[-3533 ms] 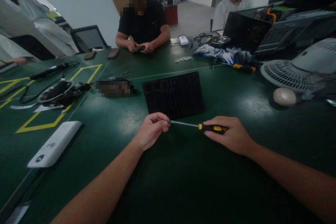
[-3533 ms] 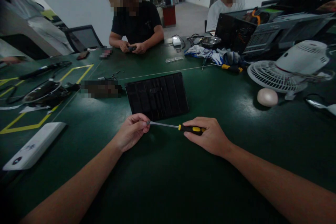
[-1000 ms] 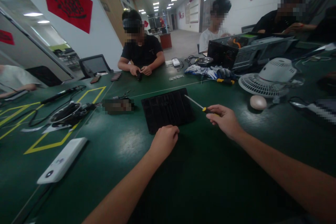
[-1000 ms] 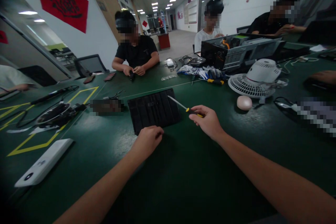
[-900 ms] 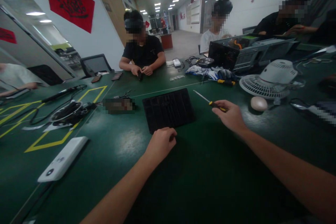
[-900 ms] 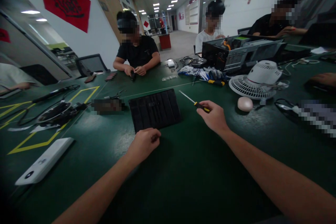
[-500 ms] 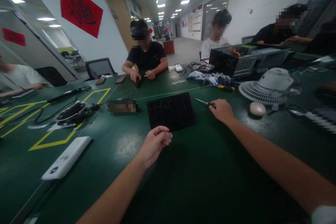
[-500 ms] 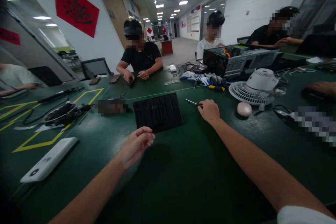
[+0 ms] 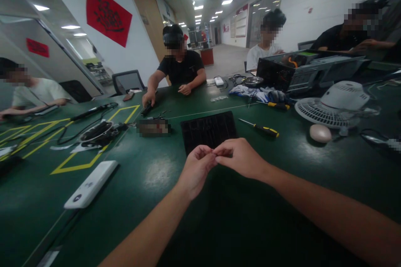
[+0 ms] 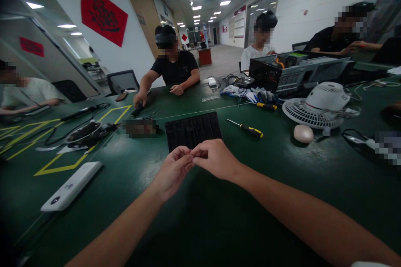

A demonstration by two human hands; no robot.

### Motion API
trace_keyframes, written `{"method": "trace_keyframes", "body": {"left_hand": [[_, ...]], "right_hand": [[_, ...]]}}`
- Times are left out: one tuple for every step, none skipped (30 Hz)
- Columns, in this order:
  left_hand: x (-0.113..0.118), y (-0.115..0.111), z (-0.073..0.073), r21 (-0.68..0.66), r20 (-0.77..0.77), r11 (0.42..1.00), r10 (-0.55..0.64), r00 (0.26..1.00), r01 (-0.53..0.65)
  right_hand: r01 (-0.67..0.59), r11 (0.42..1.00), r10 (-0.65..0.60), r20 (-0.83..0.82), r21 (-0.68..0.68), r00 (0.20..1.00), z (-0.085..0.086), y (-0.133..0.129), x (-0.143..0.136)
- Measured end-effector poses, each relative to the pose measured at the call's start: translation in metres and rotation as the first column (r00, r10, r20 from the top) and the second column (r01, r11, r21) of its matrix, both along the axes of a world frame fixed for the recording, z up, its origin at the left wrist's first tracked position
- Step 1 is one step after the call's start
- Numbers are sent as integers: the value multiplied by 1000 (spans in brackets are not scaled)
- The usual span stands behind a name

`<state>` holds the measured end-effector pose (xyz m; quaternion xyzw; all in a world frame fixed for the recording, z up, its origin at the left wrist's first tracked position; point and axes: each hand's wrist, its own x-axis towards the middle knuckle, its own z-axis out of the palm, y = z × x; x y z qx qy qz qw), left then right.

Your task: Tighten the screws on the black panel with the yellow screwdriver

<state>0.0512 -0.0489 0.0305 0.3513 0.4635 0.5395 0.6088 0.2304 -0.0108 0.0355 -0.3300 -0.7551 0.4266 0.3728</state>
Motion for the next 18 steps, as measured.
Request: {"method": "trace_keyframes", "body": {"left_hand": [[0,1,1,16,-28,1000,16,999,-15],[0,2,3,33,-58,999,31,998,-29],[-1,3,5,52,-84,998,45,995,-40],[-3,4,8,72,-109,996,56,992,-48],[-6,7,12,99,-138,993,72,988,-59],[-12,11,15,137,-178,987,103,979,-79],[-19,15,17,185,-229,977,148,962,-106],[-29,22,19,279,-306,948,242,921,-156],[-39,29,18,390,-390,897,367,845,-210],[-51,38,16,481,-459,838,492,740,-259],[-62,47,12,546,-508,784,589,628,-294],[-72,56,5,583,-539,747,651,535,-320],[-80,64,-3,588,-567,738,668,483,-331],[-86,71,-11,565,-588,752,656,473,-340],[-89,77,-21,534,-595,770,636,492,-349],[-91,81,-30,502,-594,795,604,531,-342],[-91,84,-39,468,-586,819,569,576,-332],[-90,86,-46,431,-579,848,521,627,-307]], "right_hand": [[-23,998,22,-28,-58,999,-1,4,-2],[-59,991,53,-57,-120,997,-2,10,-3],[-99,979,85,-83,-180,993,-2,16,-4],[-124,967,104,-99,-224,990,0,23,-4],[-123,962,100,-106,-245,989,3,31,-4],[-95,964,71,-104,-247,992,7,40,-3],[-31,974,9,-99,-225,995,12,51,-2],[36,982,-56,-104,-188,993,17,63,-1],[99,981,-119,-121,-165,985,23,75,0],[140,977,-162,-129,-161,978,28,87,0],[153,973,-174,-117,-173,978,32,99,0],[152,970,-173,-99,-191,980,35,109,0],[145,966,-163,-72,-215,984,35,118,-2],[137,963,-152,-49,-231,987,35,124,-4],[129,961,-140,-27,-245,990,33,128,-8],[121,959,-127,-5,-255,992,30,131,-11],[115,958,-114,16,-262,993,26,132,-15],[110,957,-103,40,-267,994,23,132,-18]]}}
